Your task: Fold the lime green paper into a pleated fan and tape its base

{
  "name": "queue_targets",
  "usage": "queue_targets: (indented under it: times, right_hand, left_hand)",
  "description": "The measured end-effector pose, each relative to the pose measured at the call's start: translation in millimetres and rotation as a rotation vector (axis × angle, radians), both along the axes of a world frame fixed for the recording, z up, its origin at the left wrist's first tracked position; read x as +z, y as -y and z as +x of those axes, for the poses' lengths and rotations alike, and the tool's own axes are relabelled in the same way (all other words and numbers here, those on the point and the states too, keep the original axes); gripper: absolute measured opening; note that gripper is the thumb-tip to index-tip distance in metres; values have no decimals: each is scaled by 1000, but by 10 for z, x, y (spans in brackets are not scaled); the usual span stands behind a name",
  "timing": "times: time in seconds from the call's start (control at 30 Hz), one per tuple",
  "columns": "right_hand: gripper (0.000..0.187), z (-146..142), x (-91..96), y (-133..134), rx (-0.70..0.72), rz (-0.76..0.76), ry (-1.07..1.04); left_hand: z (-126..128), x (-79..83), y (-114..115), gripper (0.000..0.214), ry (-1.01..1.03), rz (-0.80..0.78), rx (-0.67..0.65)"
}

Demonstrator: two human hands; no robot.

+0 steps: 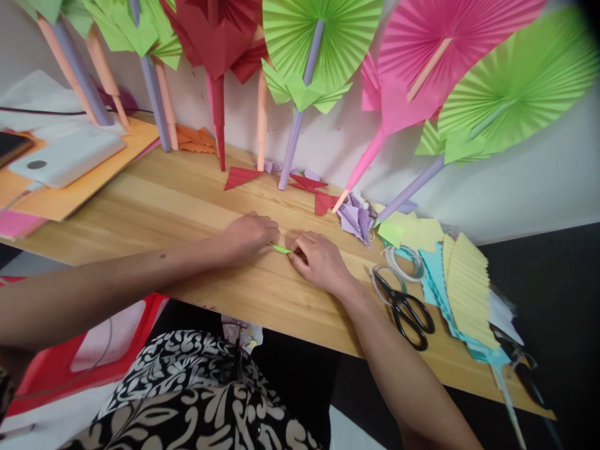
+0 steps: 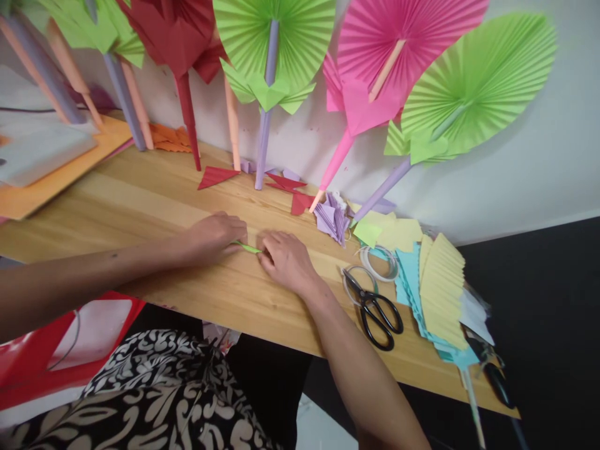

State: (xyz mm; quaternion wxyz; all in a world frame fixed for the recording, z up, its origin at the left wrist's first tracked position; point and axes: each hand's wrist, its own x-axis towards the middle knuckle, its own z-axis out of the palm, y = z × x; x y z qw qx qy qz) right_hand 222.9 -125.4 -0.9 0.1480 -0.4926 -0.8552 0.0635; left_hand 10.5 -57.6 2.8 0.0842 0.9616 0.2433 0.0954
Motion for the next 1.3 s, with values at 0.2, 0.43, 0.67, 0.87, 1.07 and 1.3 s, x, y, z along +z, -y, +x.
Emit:
queue_targets:
  times: [0.2,0.43,0.67,0.87,1.07,1.3]
  right_hand:
    - [7,5,37,12,-14,-30,14]
    - [6,24,63,9,-20,-40,-9]
    - [6,-215,89,-80,40,-10,65]
    - [7,-553,24,-230,-7,9,88]
    - [4,-451,22,-178,-28,-13,91]
    - [5,-162,31,58,-99,-40,53]
  left_hand:
    - [-346,-19,-105,15,69,-43,47]
    - [-420,-125,-163,11,213,-105,21]
    - [-388,-170,-198,11,240,-103,4]
    - [-388,-212,-220,8,247,-97,-12]
    - [-409,-197,-204,10,219,-59,-2]
    - [-398,-158,-178,10,196,-68,8]
